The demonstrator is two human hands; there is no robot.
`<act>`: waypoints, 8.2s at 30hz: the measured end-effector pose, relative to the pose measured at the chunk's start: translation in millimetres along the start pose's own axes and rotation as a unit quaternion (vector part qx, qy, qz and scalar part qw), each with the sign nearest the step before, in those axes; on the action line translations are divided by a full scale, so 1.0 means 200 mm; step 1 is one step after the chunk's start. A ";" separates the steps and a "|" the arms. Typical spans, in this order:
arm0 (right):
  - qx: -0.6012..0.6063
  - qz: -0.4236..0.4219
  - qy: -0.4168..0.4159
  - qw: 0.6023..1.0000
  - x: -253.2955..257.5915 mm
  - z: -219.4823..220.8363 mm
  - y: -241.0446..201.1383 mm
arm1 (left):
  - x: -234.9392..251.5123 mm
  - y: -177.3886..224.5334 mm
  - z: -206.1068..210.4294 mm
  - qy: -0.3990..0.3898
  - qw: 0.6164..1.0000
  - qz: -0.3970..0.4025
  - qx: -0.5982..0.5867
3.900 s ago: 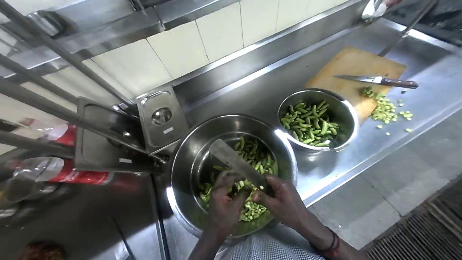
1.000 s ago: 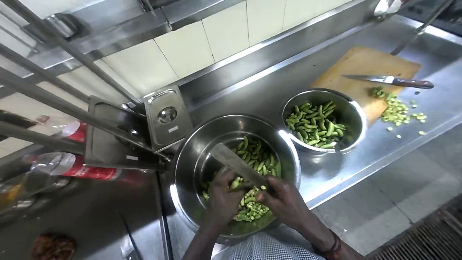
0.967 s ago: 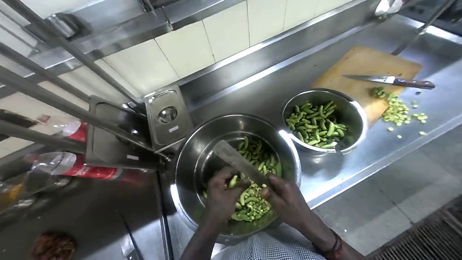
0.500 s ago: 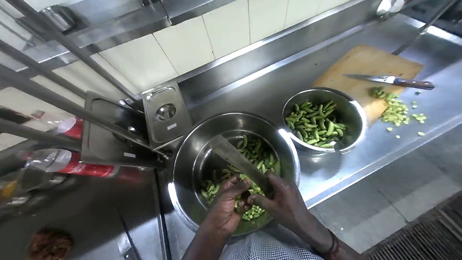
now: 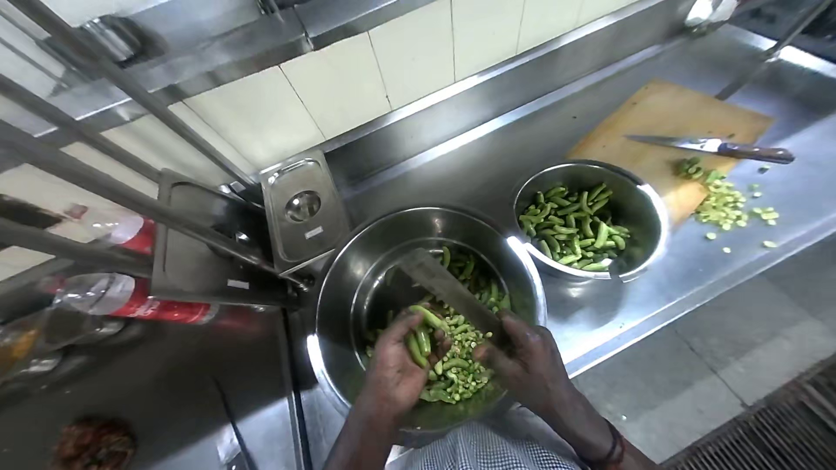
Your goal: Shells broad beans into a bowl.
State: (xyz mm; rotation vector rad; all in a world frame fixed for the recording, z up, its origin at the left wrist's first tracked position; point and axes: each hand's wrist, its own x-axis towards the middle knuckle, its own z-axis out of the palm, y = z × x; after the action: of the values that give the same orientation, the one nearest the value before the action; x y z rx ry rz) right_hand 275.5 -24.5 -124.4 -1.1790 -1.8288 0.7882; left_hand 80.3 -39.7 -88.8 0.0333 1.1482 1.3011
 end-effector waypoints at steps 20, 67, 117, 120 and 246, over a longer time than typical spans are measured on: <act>-0.055 0.077 0.047 0.994 0.01 -0.09 0.08 | 0.78 -0.11 0.08 -0.020 0.562 0.018 0.827; 0.079 0.033 -0.172 0.981 0.06 -0.06 -0.02 | -0.08 -0.16 -0.05 -0.041 0.750 0.427 0.503; 0.125 0.207 -0.002 0.970 -0.19 -0.16 -0.25 | -0.07 -0.03 -0.31 0.029 0.991 -0.009 -0.130; 0.264 0.285 0.043 0.920 -0.20 -0.20 -0.32 | -0.05 -0.04 -0.37 0.014 0.992 -0.007 -0.123; -0.052 -0.069 -0.094 0.992 0.01 -0.08 -0.17 | -0.10 -0.05 -0.09 -0.084 0.984 0.115 -0.108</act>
State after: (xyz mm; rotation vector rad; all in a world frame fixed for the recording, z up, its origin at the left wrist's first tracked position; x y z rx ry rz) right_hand 274.0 -33.6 -89.1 -1.0584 -2.1035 0.7541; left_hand 78.7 -67.9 -90.2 0.1152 0.8729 1.5909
